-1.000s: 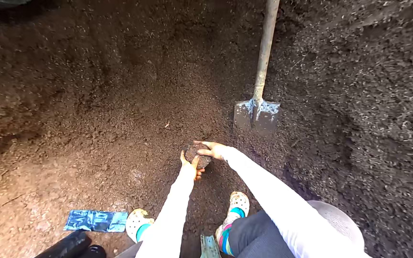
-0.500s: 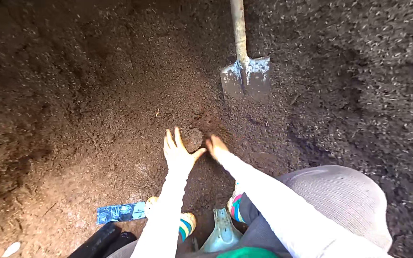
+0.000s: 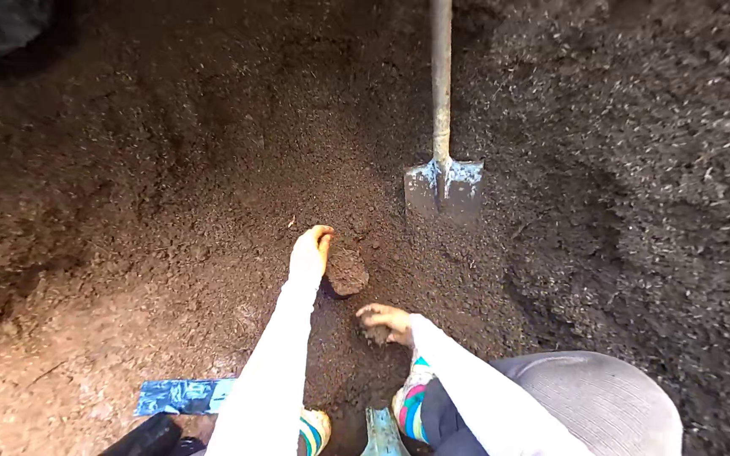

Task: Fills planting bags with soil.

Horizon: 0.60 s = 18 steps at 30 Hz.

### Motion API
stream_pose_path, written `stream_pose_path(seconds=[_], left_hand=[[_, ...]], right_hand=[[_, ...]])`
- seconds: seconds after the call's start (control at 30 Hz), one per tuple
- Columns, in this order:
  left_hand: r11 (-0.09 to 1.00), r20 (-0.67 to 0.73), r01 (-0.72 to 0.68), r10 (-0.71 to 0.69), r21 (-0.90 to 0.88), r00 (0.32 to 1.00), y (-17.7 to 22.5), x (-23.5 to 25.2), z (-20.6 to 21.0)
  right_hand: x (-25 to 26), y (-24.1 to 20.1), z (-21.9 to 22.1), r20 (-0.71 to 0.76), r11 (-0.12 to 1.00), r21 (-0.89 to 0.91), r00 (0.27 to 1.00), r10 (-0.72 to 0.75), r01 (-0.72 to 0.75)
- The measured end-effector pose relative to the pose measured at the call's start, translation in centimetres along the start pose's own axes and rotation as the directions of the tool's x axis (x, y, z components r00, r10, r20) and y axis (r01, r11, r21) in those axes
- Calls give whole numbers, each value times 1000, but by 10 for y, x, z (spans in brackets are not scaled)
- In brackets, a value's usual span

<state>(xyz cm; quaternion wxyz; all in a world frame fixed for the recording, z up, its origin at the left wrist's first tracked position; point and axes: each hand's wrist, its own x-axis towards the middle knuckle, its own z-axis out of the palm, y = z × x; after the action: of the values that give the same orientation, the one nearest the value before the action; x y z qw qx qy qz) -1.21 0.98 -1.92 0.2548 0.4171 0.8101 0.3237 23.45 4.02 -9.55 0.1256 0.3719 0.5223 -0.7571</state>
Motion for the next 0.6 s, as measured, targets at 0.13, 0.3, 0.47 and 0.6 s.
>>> stream_pose_path(seconds=[0.13,0.3,0.47,0.6], left_hand=[[959,-141,226,-250,-171,958,-14,-33,-17],[865,135,494,-480,-92,867,0,-84,-9],[859,322,510,-495,43,807,11,-91,5],[872,309,490,-467,4,828,14,-92,7]], right_hand=[[-25,-81,-4,-50,904,375,978,-203,206],[-12,-131,21,-274,789,325,850,-449,522],[-18,-164,34,-372,823,-304,735,-567,480],[-14,-194,28,-500,597,-654,327,-802,465]])
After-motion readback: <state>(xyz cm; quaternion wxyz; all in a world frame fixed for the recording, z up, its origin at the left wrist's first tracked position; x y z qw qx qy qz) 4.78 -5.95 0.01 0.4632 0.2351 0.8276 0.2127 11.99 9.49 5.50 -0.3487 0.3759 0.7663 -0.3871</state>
